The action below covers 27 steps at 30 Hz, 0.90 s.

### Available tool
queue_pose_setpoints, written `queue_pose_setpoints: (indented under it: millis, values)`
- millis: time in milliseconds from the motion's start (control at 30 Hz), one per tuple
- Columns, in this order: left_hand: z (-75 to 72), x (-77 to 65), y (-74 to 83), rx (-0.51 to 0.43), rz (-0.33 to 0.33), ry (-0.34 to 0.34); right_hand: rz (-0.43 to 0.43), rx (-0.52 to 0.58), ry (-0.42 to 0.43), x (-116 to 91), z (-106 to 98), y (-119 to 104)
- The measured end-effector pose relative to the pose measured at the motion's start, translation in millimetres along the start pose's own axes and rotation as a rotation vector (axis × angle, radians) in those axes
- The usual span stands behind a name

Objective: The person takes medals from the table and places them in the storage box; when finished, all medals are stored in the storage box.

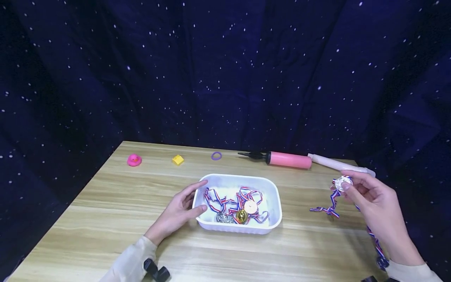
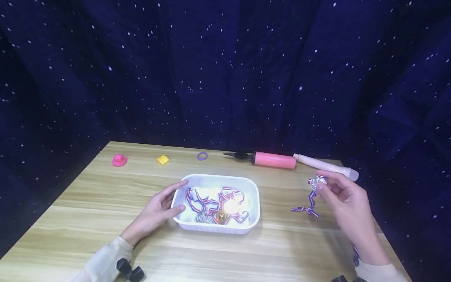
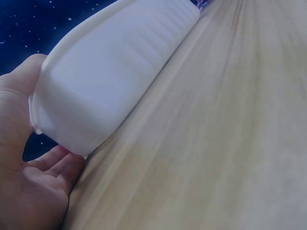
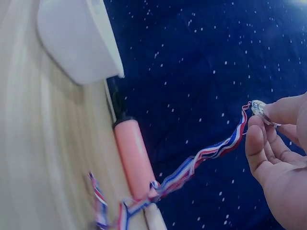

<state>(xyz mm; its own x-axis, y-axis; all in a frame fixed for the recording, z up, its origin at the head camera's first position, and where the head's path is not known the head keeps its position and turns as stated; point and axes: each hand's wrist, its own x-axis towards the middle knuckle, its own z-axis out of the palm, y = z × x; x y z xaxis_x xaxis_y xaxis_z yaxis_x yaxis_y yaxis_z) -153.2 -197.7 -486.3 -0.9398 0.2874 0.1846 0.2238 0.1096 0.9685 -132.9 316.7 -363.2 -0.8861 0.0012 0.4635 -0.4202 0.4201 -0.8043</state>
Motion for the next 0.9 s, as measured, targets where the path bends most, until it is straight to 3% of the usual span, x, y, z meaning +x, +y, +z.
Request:
queue_pose_setpoints:
  millis: [100, 200, 367, 467, 900]
  values:
    - [0.2, 0.8, 0.2, 0.000, 0.002, -0.001, -0.010, 0.120, 0.001, 9.9, 5.4, -5.1]
    - [0.2, 0.7, -0.1, -0.003, 0.001, -0.001, -0.015, 0.141, 0.011, 18.1, 9.4, -11.3]
    - [-0.1, 0.8, -1.2, -0.010, 0.000, -0.003, -0.038, 0.035, 0.023, 28.7, 13.6, -24.6]
    - [-0.5, 2.2, -1.6, -0.008, -0.001, -0.007, -0.060, 0.027, 0.034, 35.8, 15.5, -33.2]
    - [-1.5, 2.0, -1.6, 0.008, 0.000, -0.005, -0.238, 0.374, 0.038, 82.9, 29.6, -88.7]
